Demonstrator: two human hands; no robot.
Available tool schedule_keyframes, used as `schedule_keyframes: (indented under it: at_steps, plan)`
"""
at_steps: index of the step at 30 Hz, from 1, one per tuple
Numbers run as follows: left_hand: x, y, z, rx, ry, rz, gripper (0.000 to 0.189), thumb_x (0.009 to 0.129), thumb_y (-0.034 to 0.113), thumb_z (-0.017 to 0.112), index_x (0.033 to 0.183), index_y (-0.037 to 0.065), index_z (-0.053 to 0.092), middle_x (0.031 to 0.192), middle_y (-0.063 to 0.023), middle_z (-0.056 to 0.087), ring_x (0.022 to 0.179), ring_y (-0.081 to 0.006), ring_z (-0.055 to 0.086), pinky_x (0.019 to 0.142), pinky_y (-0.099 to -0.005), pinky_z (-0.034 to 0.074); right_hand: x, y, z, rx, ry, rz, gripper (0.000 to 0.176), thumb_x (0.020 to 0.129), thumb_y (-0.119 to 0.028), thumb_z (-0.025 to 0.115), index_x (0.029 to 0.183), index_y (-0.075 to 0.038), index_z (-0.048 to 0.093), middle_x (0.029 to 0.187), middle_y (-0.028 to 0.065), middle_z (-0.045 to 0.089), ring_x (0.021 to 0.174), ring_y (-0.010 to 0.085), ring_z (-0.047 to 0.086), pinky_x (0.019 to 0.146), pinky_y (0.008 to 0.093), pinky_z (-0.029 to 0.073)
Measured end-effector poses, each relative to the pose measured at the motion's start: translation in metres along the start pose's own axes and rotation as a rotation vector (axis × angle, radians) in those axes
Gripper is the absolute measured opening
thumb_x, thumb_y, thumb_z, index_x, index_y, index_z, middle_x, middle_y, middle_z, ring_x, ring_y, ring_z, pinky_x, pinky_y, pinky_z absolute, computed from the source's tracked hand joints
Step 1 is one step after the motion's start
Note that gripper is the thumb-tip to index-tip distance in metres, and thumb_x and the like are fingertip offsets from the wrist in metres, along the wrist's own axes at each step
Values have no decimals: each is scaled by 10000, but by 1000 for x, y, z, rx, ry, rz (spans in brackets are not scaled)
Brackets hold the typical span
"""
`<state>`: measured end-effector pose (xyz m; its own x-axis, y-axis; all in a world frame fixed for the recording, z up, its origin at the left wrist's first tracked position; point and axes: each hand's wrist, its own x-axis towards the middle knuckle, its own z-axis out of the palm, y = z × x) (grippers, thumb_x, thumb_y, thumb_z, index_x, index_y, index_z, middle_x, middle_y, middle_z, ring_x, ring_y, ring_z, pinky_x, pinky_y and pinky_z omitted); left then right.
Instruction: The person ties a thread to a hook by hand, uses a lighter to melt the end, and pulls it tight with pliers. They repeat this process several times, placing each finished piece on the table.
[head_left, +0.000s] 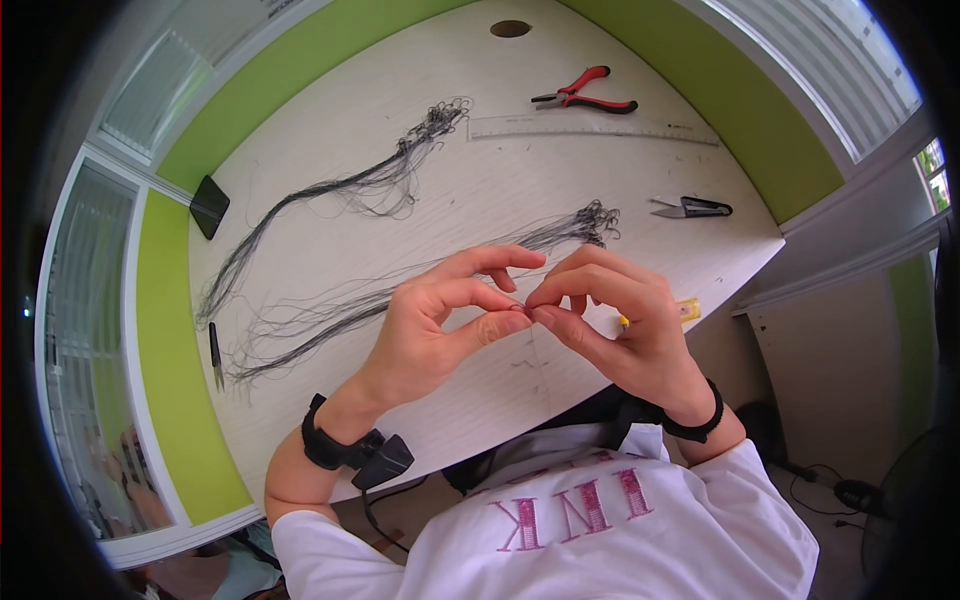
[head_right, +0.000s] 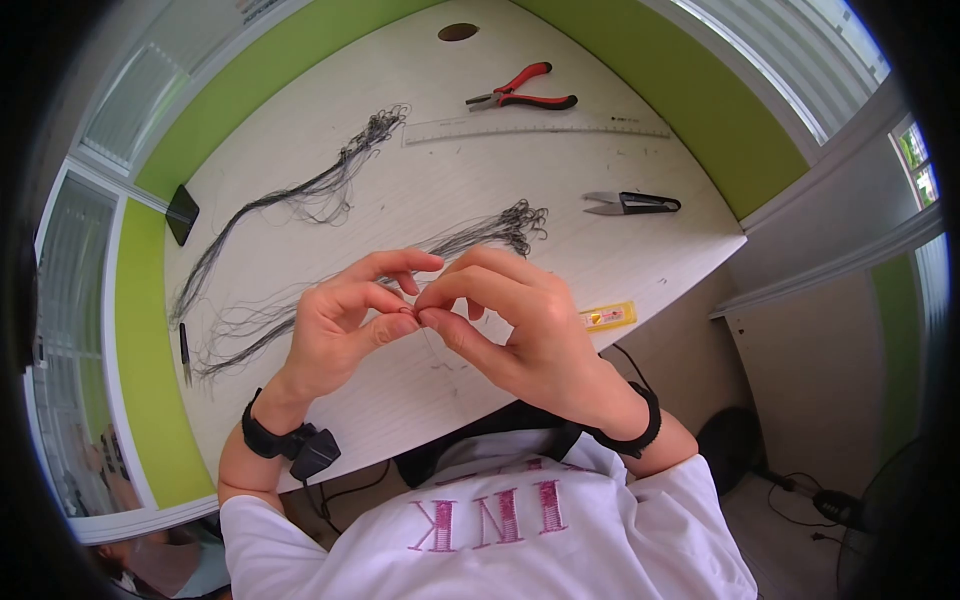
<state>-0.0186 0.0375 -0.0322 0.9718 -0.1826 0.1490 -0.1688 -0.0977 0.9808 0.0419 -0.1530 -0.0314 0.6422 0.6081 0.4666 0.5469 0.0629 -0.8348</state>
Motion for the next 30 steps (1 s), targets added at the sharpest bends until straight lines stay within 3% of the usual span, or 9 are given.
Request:
schedule_keyframes:
  at_steps: [5, 17, 19, 23, 25, 30]
  plan:
    - [0, 3, 1, 7, -6, -18, 92, 750, 47, 681, 840, 34, 663, 1203, -155, 525, 908, -157, 508, 849, -310, 425, -2, 3, 5, -11, 27, 23, 75, 754, 11, 618, 802, 0, 561, 752, 70, 546, 649, 175, 500, 558, 270, 413]
    - [-1, -2, 2, -111, 20, -26, 141, 746, -48, 628, 865, 29, 626, 1199, -169, 517, 868, -132, 498, 840, -305, 427, -4, 4, 11, -60, 67, 12, 114, 721, -2, 644, 781, -11, 548, 711, 61, 539, 606, 178, 474, 546, 285, 393]
    - [0, -3, 4, -133, 55, 0, 72, 769, -30, 607, 837, -12, 623, 1158, -158, 542, 823, -98, 521, 745, -242, 452, -4, 4, 12, -67, 75, 11, 119, 714, -3, 648, 777, -15, 549, 707, 58, 539, 605, 179, 474, 545, 287, 392]
    - [-1, -2, 4, -141, 56, 10, 53, 772, -31, 601, 822, -14, 610, 1158, -162, 537, 816, -98, 517, 752, -253, 455, -5, 5, 13, -91, 74, 7, 124, 703, -3, 651, 773, -18, 549, 704, 58, 540, 600, 180, 473, 547, 291, 391]
    - [-1, -2, 4, -156, 66, -11, 81, 757, -40, 578, 803, 22, 603, 1178, -167, 527, 866, -125, 482, 836, -301, 420, -6, 5, 11, -91, 74, 19, 120, 703, 1, 647, 772, -17, 551, 705, 58, 541, 598, 180, 474, 545, 289, 392]
    - [0, 1, 3, -159, 134, -25, 87, 758, -31, 564, 815, 24, 600, 1162, -167, 535, 852, -123, 480, 810, -292, 425, -14, 5, -2, -92, 93, 81, 112, 699, 14, 638, 771, -16, 557, 706, 53, 541, 604, 174, 486, 539, 282, 395]
